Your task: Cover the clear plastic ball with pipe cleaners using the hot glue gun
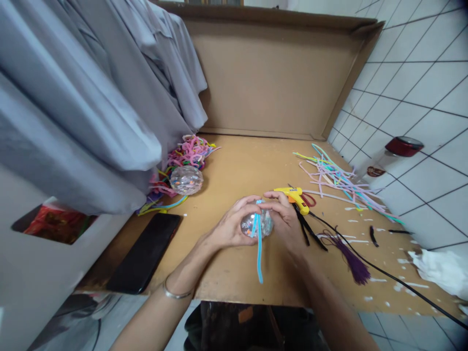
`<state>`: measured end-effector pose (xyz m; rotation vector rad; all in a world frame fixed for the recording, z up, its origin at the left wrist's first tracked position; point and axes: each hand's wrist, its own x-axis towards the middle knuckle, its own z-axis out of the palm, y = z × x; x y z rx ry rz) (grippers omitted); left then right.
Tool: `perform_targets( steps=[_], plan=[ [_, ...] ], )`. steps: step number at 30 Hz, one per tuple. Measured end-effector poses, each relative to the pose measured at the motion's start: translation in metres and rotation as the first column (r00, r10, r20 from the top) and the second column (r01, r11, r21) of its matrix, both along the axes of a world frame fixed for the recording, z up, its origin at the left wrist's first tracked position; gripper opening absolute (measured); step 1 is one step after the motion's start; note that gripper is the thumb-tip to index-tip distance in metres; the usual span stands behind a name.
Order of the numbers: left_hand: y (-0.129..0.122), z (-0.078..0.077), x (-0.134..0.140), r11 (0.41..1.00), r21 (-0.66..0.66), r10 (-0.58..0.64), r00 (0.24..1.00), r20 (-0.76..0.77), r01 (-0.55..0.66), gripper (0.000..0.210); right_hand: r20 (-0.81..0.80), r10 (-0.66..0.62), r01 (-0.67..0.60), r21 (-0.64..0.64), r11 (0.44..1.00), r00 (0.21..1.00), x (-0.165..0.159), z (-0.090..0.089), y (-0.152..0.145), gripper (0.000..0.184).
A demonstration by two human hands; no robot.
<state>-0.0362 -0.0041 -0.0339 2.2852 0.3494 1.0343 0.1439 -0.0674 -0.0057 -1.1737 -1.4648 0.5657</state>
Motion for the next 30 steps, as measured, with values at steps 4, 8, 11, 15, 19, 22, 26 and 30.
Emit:
perform_targets(
  steps=[4, 8, 11, 15, 19, 22, 26, 30],
  plan=[
    [0.0013, -0.002, -0.0006, 1.0, -0.007, -0.011, 1.0, 0.018, 0.012, 0.065, -0.052, 0.055, -0.057, -0.04, 0.998, 0.997, 0.0018, 0.0032, -0.001, 0.025],
    [0.0005, -0.0025, -0.0012, 1.0, -0.013, -0.004, 1.0, -0.006, 0.004, 0.062, -0.07, 0.052, -0.056, -0.06, 0.997, 0.996, 0.0033, 0.0022, 0.0001, 0.025],
    [-0.001, -0.0008, -0.0012, 1.0, -0.007, 0.0, 1.0, 0.003, 0.0, 0.061, -0.023, 0.0, -0.002, -0.061, 0.998, 1.0, 0.0034, -0.0005, 0.002, 0.027],
    [-0.0022, 0.0011, -0.0007, 1.0, -0.004, -0.005, 1.0, -0.001, 0.005, 0.059, 0.022, -0.041, 0.043, -0.084, 0.996, 0.999, 0.0041, -0.0034, 0.0042, 0.029],
    [-0.0013, 0.0001, -0.0006, 1.0, 0.002, -0.002, 1.0, 0.005, 0.002, 0.062, 0.042, -0.046, 0.048, -0.054, 0.997, 0.998, 0.0028, -0.0019, 0.003, 0.028],
    [-0.0006, -0.0011, -0.0013, 1.0, -0.006, 0.002, 1.0, 0.001, -0.002, 0.063, 0.042, -0.026, 0.028, -0.034, 0.999, 0.999, 0.0014, 0.0021, 0.0001, 0.027],
    [-0.0016, -0.0008, -0.0022, 1.0, -0.016, 0.004, 1.0, -0.008, -0.004, 0.062, -0.006, 0.019, -0.019, -0.044, 0.999, 1.0, 0.0011, 0.0063, -0.0025, 0.025],
    [-0.004, 0.0013, -0.0008, 0.999, 0.038, 0.013, 0.999, -0.036, -0.012, 0.06, -0.119, 0.037, -0.047, -0.084, 0.995, 0.992, 0.003, 0.0029, -0.0003, 0.027]
  ],
)
